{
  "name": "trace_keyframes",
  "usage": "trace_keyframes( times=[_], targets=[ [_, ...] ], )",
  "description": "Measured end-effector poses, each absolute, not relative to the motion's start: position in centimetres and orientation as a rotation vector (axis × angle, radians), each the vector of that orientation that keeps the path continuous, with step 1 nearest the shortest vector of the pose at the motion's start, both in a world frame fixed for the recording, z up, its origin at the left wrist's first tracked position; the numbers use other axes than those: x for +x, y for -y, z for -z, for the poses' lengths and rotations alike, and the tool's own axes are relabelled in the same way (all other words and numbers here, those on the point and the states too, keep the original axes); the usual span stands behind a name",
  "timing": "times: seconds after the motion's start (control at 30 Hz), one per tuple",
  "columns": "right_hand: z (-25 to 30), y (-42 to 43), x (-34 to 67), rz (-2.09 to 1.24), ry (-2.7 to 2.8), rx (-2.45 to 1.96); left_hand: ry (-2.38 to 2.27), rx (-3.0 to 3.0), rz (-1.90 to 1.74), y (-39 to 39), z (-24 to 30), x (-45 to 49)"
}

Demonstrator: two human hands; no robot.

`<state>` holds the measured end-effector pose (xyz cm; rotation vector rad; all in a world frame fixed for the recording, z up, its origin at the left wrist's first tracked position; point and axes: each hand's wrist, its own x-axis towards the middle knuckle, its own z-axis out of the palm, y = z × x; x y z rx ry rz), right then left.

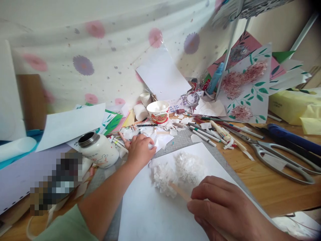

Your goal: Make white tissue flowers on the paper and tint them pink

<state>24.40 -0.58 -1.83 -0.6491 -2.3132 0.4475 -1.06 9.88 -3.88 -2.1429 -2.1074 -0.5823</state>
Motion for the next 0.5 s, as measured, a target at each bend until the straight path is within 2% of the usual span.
trace_keyframes(
  times=[0.2,0.5],
  targets=[
    [2.6,0.5,24.5,-0.379,2.208,-0.61,2.187,-2.193,0.736,-9.5,3.2,-1.2],
    [1.2,0.5,25.1,-0.393,2.066,-0.654,2.183,-2.723,0.965,-6.1,0.0,-2.0]
  ],
)
